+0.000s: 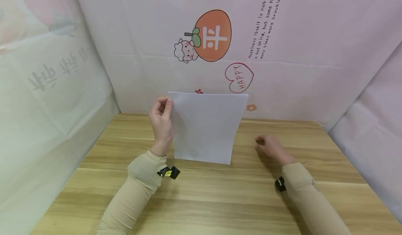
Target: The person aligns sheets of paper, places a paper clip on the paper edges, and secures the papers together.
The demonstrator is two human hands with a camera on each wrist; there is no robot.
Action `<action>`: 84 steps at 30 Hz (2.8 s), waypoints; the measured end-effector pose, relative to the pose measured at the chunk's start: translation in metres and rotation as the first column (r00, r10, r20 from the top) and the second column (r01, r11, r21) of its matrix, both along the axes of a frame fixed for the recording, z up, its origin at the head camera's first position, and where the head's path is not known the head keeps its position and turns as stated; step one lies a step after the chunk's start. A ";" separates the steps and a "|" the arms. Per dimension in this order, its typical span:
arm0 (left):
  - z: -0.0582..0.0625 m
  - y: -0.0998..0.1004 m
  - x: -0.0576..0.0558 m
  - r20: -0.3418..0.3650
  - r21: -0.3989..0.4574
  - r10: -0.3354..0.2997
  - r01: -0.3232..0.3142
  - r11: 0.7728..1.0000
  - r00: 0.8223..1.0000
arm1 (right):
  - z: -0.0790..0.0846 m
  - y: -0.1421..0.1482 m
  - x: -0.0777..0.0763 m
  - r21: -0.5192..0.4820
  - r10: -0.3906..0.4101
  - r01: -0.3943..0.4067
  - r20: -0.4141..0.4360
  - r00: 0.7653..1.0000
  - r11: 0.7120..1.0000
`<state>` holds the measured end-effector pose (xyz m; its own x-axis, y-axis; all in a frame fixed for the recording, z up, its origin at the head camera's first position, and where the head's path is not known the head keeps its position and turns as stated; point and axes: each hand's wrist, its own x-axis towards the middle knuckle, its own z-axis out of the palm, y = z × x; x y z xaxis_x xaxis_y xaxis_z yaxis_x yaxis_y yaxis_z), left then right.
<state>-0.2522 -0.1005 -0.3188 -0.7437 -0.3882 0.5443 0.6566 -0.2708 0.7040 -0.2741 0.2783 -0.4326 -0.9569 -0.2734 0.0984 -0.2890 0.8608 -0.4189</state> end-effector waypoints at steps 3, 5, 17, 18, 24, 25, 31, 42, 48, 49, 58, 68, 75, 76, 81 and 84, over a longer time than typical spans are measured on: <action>0.000 0.001 0.000 0.001 0.000 -0.002 0.002 1.000 1.000 | 0.000 0.003 -0.002 0.006 -0.009 0.009 0.009 1.000 1.000; 0.001 0.001 0.001 0.001 -0.002 0.000 0.000 1.000 1.000 | 0.000 0.005 -0.004 0.012 -0.022 0.022 0.021 1.000 1.000; 0.001 0.002 0.003 0.004 0.001 0.006 -0.006 1.000 1.000 | 0.003 0.003 -0.018 0.034 -0.127 0.125 0.088 0.988 0.992; 0.001 0.002 0.003 0.004 -0.001 0.007 -0.007 1.000 1.000 | 0.004 0.003 -0.019 0.035 -0.139 0.136 0.092 0.986 0.990; 0.001 0.003 0.003 -0.001 -0.003 0.005 -0.005 1.000 1.000 | 0.001 0.003 -0.030 0.062 -0.214 0.209 0.105 0.971 0.976; 0.001 0.003 0.002 -0.001 -0.003 0.005 -0.005 1.000 1.000 | 0.000 0.003 -0.032 0.062 -0.225 0.220 0.102 0.969 0.974; 0.000 0.003 0.002 0.003 -0.005 0.011 -0.011 1.000 1.000 | -0.003 0.001 -0.036 0.051 -0.246 0.242 0.089 0.965 0.969; 0.000 0.004 0.002 0.007 -0.030 0.023 -0.023 0.999 1.000 | -0.001 -0.003 -0.039 0.091 -0.287 0.278 0.111 0.951 0.956; 0.000 0.003 0.001 0.016 -0.038 0.022 -0.021 0.999 1.000 | 0.002 -0.004 -0.042 0.135 -0.281 0.266 0.103 0.954 0.954; -0.001 0.003 0.001 0.017 -0.041 0.021 -0.020 0.999 1.000 | 0.002 -0.003 -0.042 0.135 -0.282 0.267 0.101 0.954 0.954; 0.000 0.003 0.002 0.011 -0.029 0.012 -0.012 1.000 1.000 | 0.008 -0.003 -0.043 0.117 -0.296 0.282 0.117 0.948 0.952; 0.001 0.003 0.001 -0.009 -0.024 0.022 -0.022 0.999 1.000 | 0.014 -0.007 -0.043 0.180 -0.325 0.295 0.171 0.930 0.938; 0.000 0.004 0.002 0.008 -0.014 0.020 -0.020 1.000 1.000 | 0.009 -0.006 -0.045 0.242 -0.324 0.274 0.196 0.926 0.931; 0.001 0.004 0.002 0.006 -0.014 0.020 -0.019 1.000 1.000 | 0.008 -0.006 -0.046 0.252 -0.322 0.271 0.189 0.928 0.929; 0.002 0.006 0.001 -0.006 -0.006 0.015 -0.015 1.000 1.000 | 0.007 -0.005 -0.044 0.267 -0.304 0.253 0.168 0.938 0.930; 0.001 0.006 0.000 -0.008 -0.003 0.013 -0.013 1.000 1.000 | 0.007 -0.005 -0.043 0.243 -0.301 0.256 0.169 0.939 0.936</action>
